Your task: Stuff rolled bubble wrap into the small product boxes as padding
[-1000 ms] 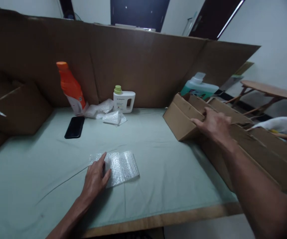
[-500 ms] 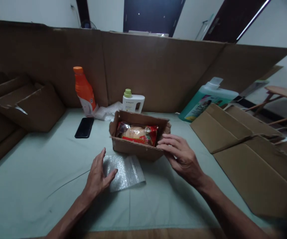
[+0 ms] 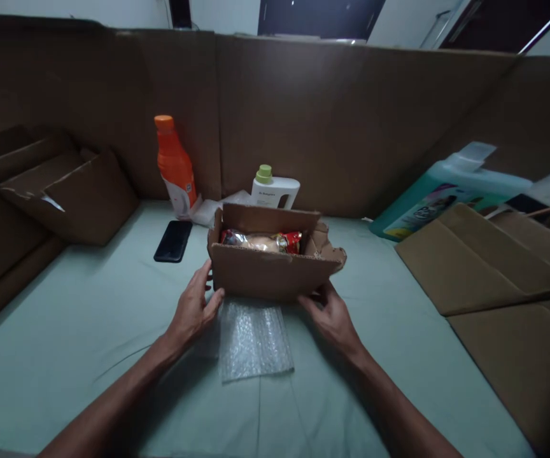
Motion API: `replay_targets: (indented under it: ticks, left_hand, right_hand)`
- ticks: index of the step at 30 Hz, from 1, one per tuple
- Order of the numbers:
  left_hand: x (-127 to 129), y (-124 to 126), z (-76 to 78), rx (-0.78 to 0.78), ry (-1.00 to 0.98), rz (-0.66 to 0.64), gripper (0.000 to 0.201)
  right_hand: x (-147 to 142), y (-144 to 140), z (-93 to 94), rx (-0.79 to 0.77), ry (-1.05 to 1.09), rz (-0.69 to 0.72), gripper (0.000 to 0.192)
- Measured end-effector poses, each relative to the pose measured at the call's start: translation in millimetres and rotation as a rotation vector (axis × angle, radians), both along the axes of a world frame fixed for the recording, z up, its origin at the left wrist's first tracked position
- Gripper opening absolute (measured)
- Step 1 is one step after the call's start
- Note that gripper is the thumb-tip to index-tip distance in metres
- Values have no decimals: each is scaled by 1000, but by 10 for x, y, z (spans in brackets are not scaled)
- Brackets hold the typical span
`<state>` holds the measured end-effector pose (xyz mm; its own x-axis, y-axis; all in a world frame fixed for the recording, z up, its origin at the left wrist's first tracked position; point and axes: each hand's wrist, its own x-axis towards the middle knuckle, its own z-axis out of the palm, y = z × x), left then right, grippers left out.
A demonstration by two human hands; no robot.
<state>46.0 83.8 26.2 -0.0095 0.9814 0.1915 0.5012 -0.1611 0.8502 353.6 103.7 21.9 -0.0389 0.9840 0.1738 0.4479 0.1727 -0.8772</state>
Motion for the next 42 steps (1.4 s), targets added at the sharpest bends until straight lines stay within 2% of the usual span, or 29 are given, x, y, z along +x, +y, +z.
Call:
replay_targets:
  ticks: [3,6,8,10,12,14,16,17,19,20,24,27,29,31,34,37,42]
  left_hand:
    - [-40,186,45,31,-18,24,71]
    - [-207,161,-2,46,45,69,78]
    - [-358,-30,-81,32,148,123,76]
    - [-484,-308,-190,15,305,150,68]
    - [-538,-573,-303,8,479,169,59]
    - [-507,-747,-389,11,610,188,52]
    - [-423,-806,-423,20,672,180,40]
    - [-378,-802,-417,20,682,163,32]
    - [-311,-755,-369,-12,668,121,20]
    - [-293,-723,-332,-41,656,102,17]
    - [-264,-599,-188,-121,643,47,19]
    - [-216,-504,-135,-144,668,-2,22]
    - [-188,-448,-114,-160,680,-29,26]
    - [-189,-410,-89,-167,684,-35,30]
    - [-223,-369,-40,-151,680,-20,35]
    - [-218,-270,-16,-95,659,-43,37]
    - [-134,-45,-63,3,591,-117,40]
  right_hand:
    - [-197,306,-23,-7,43,17,44]
    - [-242,423,-22,-22,69,61,53]
    - [-186,306,-12,-2,6,39,55]
    - [-126,79,-1,66,-136,34,43]
    - [-129,-151,0,171,-297,112,31]
    - [-220,-296,-14,250,-430,221,33]
    - [-351,-344,-39,258,-529,283,38]
    - [-407,-351,-51,237,-559,301,33]
    - [-462,-385,-63,185,-567,336,12]
    - [-456,-429,-62,155,-550,348,9]
    - [-303,-775,-69,69,-460,320,12]
    - [-225,-1007,-139,107,-453,285,30]
    - [-232,-1071,-198,161,-455,279,33]
    - [-255,-1079,-236,211,-440,258,28]
    - [-275,-1092,-237,215,-395,202,26]
    - [-321,-1218,-201,129,-296,226,35]
    - [-556,-1607,-137,-106,-150,415,35]
